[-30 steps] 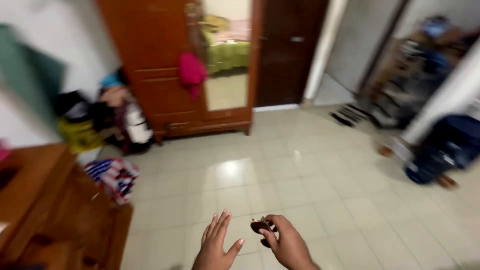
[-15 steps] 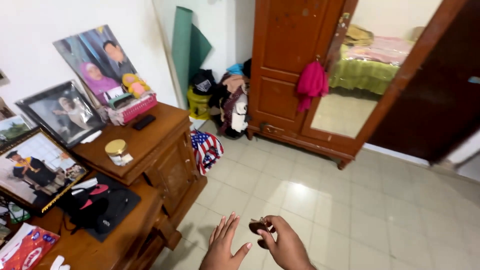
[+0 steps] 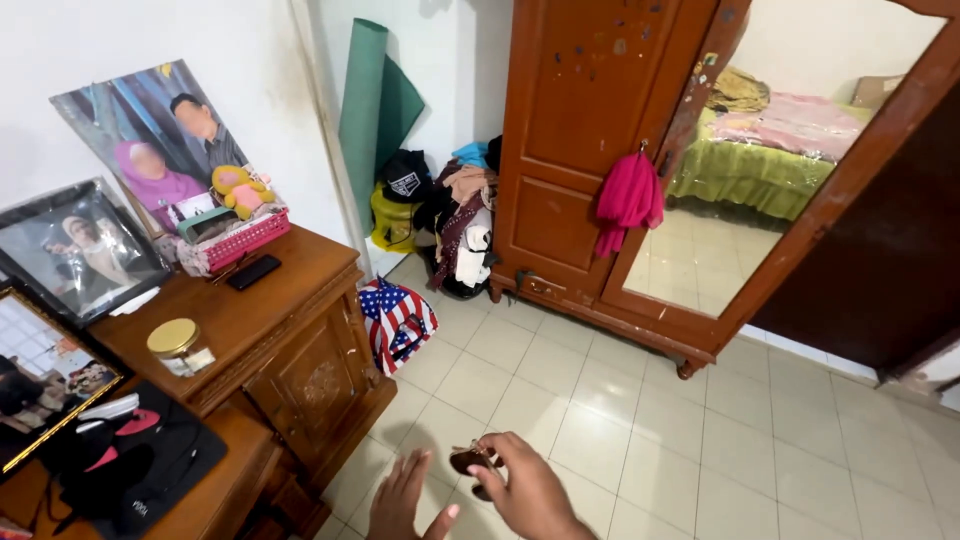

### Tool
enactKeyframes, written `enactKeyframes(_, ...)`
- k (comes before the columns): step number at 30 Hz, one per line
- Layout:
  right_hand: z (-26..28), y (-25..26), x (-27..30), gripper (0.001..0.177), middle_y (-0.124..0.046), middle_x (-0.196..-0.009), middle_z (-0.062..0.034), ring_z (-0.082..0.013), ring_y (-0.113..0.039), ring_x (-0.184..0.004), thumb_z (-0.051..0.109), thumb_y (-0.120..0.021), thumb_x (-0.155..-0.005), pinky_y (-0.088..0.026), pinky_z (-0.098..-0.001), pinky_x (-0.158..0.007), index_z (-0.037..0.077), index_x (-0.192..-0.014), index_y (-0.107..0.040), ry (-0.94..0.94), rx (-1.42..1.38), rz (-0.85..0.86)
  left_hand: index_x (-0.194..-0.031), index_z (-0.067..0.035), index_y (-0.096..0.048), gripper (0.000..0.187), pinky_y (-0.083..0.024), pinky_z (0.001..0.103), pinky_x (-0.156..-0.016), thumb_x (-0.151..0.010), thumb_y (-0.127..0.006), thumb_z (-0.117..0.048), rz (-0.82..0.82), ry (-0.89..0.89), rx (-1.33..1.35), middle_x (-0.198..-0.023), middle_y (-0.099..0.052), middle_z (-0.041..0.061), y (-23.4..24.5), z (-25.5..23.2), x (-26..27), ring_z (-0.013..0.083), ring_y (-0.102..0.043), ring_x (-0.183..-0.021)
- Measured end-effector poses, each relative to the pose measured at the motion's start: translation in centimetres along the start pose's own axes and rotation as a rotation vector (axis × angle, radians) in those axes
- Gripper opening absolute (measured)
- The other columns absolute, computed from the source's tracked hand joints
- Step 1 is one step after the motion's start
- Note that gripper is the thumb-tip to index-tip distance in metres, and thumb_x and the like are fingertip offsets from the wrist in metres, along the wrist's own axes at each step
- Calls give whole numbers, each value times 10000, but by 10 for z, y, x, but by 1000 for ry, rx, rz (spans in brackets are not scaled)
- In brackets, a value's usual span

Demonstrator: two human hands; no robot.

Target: The person moves around a bedroom, picking up a phone, keys, a water bottle, and a tissue. They then walk to a covered object and wipe its surface with the tissue.

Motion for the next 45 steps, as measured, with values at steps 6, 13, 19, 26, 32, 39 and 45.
enactKeyframes(6, 27, -8, -42, 222, -711, -1120, 135, -92, -662, -983, 372, -717, -931, -519, -262, -854, 265, -1118, -663, -37, -29, 103, -1508, -229, -520, 800, -440, 539, -1098, -819, -733, -576, -358, -13, 244, -1594, -520, -24, 41, -7, -11, 284, -385, -1537)
enactKeyframes(13, 57, -42, -135, 213, -710, -1064, 50, -141, -693, -911, 328, -712, -941, -526, -294, -823, 196, -1102, -668, 164, -55, 126, -1537, -131, -457, 816, -371, 528, -1143, -878, -729, -529, -363, -91, 257, -1615, -477, 35, 70, 50, -72, 315, -362, -1531)
enactKeyframes(19, 88, -93, -222, 214, -718, -1093, 48, -157, -701, -936, 358, -677, -950, -514, -289, -818, 206, -1099, -658, 228, -17, 233, -1608, -168, -302, 829, -217, 504, -1208, -967, -579, -615, -121, 63, 167, -1695, -288, 36, 154, 92, -102, 276, -188, -1579)
enactKeyframes(26, 121, -164, -291, 287, -724, -1127, 18, -180, -737, -945, 381, -679, -944, -536, -297, -821, 191, -1160, -677, 208, 3, 293, -1559, -180, -422, 817, -295, 510, -1155, -917, -649, -631, -466, 103, -101, -1671, -371, -3, 170, 171, -120, 258, -290, -1550)
enactKeyframes(32, 160, -223, -352, 261, -718, -1032, -15, -177, -728, -860, 390, -626, -975, -554, -313, -785, 167, -1111, -623, 274, -30, 437, -1562, -180, -425, 835, -224, 481, -1204, -896, -633, -638, -702, 288, -250, -1674, -370, 17, 200, 192, -138, 271, -277, -1561)
enactKeyframes(39, 200, -292, -458, 344, -747, -1034, -55, -201, -710, -951, 303, -545, -973, -528, -322, -806, 146, -1218, -730, 420, -155, 517, -1574, -117, -386, 824, -186, 552, -1203, -932, -656, -556, -736, 406, -239, -1699, -300, 92, 251, 221, -179, 358, -218, -1568)
enactKeyframes(45, 221, -376, -542, 420, -715, -1225, -66, -244, -713, -1099, 328, -524, -985, -553, -362, -926, 145, -1336, -664, 373, -108, 683, -1613, -117, -322, 813, -92, 527, -1217, -998, -528, -607, -666, 583, -145, -1714, -236, 78, 303, 238, -230, 306, -150, -1576)
Point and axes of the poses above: each hand's wrist, its own x-axis away from the middle knuckle, its own y-axis out of the back of the hand, z = x × y, the point moved 1 cm from there along -x, towards the middle knuckle
